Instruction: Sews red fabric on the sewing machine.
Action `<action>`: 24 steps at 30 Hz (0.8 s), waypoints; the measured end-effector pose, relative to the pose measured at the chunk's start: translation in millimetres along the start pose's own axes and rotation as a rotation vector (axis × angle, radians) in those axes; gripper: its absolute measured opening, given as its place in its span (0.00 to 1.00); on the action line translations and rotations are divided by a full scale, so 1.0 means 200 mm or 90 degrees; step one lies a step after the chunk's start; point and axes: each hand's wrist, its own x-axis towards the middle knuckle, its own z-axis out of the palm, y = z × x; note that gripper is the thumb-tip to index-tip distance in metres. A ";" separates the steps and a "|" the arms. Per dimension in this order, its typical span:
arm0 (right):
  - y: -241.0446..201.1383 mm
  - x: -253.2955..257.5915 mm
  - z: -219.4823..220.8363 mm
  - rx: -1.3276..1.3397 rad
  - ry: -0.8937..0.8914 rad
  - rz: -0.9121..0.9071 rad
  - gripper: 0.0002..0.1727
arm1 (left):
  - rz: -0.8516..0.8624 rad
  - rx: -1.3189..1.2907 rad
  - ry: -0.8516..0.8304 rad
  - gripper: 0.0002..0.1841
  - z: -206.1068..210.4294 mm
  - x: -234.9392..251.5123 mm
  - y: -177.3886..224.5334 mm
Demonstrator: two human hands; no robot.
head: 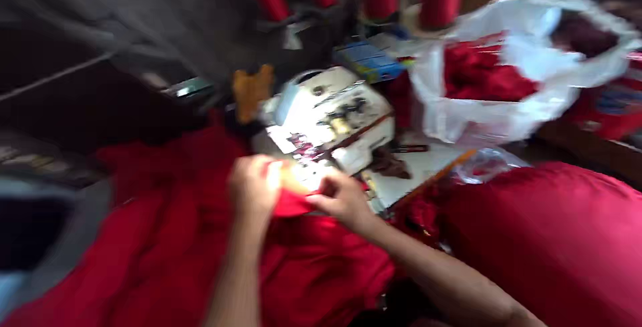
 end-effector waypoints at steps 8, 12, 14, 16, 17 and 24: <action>0.09 0.00 -0.09 0.085 -0.036 0.060 0.07 | -0.196 0.098 -0.124 0.17 0.13 0.10 0.06; 0.09 0.02 -0.08 -0.001 -0.015 0.060 0.11 | -0.217 0.140 -0.152 0.18 0.13 0.15 0.11; 0.08 0.02 -0.10 -0.049 0.001 0.059 0.11 | -0.244 0.151 -0.159 0.21 0.14 0.17 0.15; 0.07 0.03 -0.11 -0.087 0.010 0.062 0.11 | -0.269 0.151 -0.152 0.24 0.14 0.17 0.17; 0.07 0.04 -0.11 -0.104 0.013 0.056 0.11 | -0.271 0.150 -0.150 0.24 0.14 0.17 0.17; -0.05 0.01 -0.18 -0.242 -0.210 0.027 0.15 | -0.056 -0.040 -0.168 0.14 0.07 0.02 -0.03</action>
